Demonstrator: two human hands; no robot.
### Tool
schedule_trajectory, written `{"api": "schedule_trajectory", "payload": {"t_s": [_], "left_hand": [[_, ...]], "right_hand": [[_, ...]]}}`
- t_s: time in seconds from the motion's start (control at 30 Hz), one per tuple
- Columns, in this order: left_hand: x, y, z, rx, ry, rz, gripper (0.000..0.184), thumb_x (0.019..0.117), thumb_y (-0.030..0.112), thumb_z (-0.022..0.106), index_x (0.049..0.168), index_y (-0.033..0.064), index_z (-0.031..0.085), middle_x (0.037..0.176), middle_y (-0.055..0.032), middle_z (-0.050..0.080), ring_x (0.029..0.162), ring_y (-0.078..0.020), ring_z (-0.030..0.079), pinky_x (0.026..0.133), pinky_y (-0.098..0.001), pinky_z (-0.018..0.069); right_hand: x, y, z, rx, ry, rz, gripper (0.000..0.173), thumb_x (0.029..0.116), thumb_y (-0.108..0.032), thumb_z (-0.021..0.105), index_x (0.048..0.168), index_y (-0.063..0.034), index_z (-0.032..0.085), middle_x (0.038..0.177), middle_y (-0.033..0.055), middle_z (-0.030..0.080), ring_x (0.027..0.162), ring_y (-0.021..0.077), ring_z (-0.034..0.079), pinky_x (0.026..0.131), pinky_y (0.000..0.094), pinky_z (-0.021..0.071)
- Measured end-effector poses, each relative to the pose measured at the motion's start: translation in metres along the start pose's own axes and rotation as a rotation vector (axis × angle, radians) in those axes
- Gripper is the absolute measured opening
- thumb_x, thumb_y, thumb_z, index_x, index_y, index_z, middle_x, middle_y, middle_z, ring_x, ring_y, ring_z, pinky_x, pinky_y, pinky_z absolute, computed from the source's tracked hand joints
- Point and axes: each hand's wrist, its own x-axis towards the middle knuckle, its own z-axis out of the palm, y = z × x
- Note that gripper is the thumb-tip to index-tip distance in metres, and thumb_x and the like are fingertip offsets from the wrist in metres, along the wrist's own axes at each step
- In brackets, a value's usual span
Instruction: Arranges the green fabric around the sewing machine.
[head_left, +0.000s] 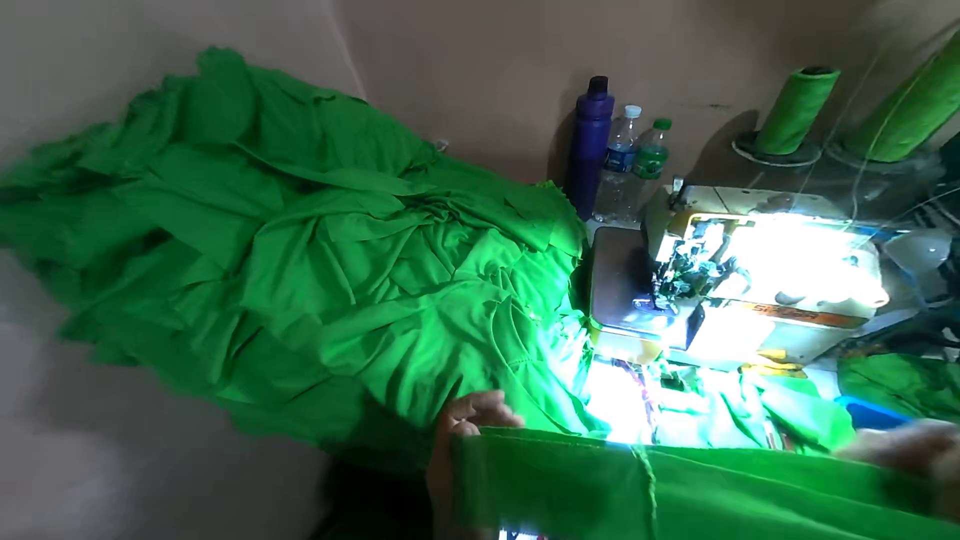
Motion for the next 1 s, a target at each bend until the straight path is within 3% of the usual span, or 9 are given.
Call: {"api": "schedule_trajectory", "payload": {"t_s": [0.27,0.37,0.43,0.5,0.6,0.67,0.77,0.87,1.0], "left_hand": [[0.029,0.022,-0.011,-0.565,-0.399,-0.275,0.027,0.0963,0.032,0.066,0.119,0.0191,0.074,0.115,0.0076,0.072,0.101,-0.0009,0.067,0.084,-0.0173,0.0561],[0.034,0.021,-0.024,-0.361,-0.933,-0.324,0.043,0.0983,0.046,0.061,0.127,0.0149,0.066,0.119,0.0088,0.07,0.107,0.0052,0.063,0.093,-0.0154,0.0512],[0.035,0.026,-0.024,-0.179,-1.189,-0.307,0.069,0.0942,0.055,0.062,0.128,-0.0049,0.062,0.109,-0.0075,0.07,0.1,-0.0015,0.063,0.09,-0.019,0.0492],[0.032,0.027,-0.015,-0.072,-1.161,-0.355,0.068,0.087,0.058,0.067,0.103,-0.008,0.07,0.089,-0.0047,0.07,0.083,0.0022,0.061,0.076,-0.0151,0.0474],[0.036,0.034,0.003,0.011,-0.953,-0.562,0.021,0.0914,0.021,0.07,0.077,0.0073,0.064,0.067,0.0143,0.061,0.064,0.0118,0.056,0.059,-0.0076,0.0442],[0.042,0.032,0.004,0.02,-0.922,-0.413,0.015,0.09,0.007,0.069,0.075,0.0042,0.066,0.07,0.012,0.062,0.071,0.0121,0.057,0.069,-0.0064,0.0455],[0.057,0.027,-0.003,0.025,-1.021,-0.002,0.028,0.102,0.026,0.061,0.087,0.0018,0.062,0.084,-0.0005,0.065,0.091,0.0039,0.062,0.097,-0.0169,0.0462],[0.063,0.039,0.01,0.102,-1.18,0.14,0.029,0.1004,0.021,0.061,0.085,-0.0035,0.067,0.087,-0.0123,0.063,0.092,-0.0111,0.061,0.081,-0.018,0.0475],[0.051,0.053,0.032,0.095,-1.379,0.085,0.028,0.0955,0.013,0.065,0.078,-0.008,0.063,0.072,-0.0183,0.061,0.068,-0.0213,0.06,0.062,-0.0278,0.0448]], "right_hand": [[-0.003,0.022,0.004,0.227,0.05,0.314,0.047,0.1122,-0.017,0.023,0.095,-0.0201,0.066,0.084,-0.0181,0.07,0.075,-0.0084,0.064,0.069,0.0087,0.0528],[0.002,0.024,-0.003,0.295,0.048,0.363,0.051,0.1127,-0.021,0.019,0.093,-0.0208,0.066,0.079,-0.0168,0.069,0.071,-0.0081,0.063,0.066,0.0089,0.052],[0.008,0.031,-0.012,0.291,0.001,0.341,0.049,0.113,-0.028,0.021,0.095,-0.0227,0.066,0.075,-0.0167,0.069,0.065,-0.0064,0.063,0.06,0.0109,0.0521],[0.012,0.032,-0.017,0.271,-0.031,0.294,0.043,0.1124,-0.032,0.03,0.096,-0.0249,0.068,0.077,-0.0173,0.069,0.064,-0.0057,0.063,0.059,0.012,0.0529],[0.008,0.031,-0.02,0.169,-0.108,0.233,0.03,0.1071,-0.042,0.045,0.096,-0.0326,0.071,0.084,-0.0216,0.069,0.072,-0.0087,0.063,0.065,0.0099,0.0523],[0.004,0.031,-0.027,0.013,-0.317,0.178,0.019,0.1053,-0.039,0.052,0.099,-0.0343,0.069,0.089,-0.025,0.067,0.081,-0.0135,0.061,0.072,0.0078,0.0506],[0.001,0.031,-0.045,-0.183,-0.953,0.11,0.027,0.0941,-0.017,0.068,0.115,0.0002,0.069,0.097,0.0131,0.072,0.085,0.018,0.068,0.078,0.0351,0.0566],[-0.006,0.024,-0.032,-0.146,-1.387,0.299,0.058,0.0816,-0.004,0.08,0.134,0.0113,0.059,0.128,0.0346,0.06,0.113,0.0488,0.064,0.095,0.062,0.051],[-0.016,0.028,0.006,0.343,-1.134,0.237,0.038,0.098,-0.021,0.067,0.118,0.0102,0.062,0.119,0.0176,0.066,0.116,0.0099,0.06,0.102,0.0239,0.0467]]}}
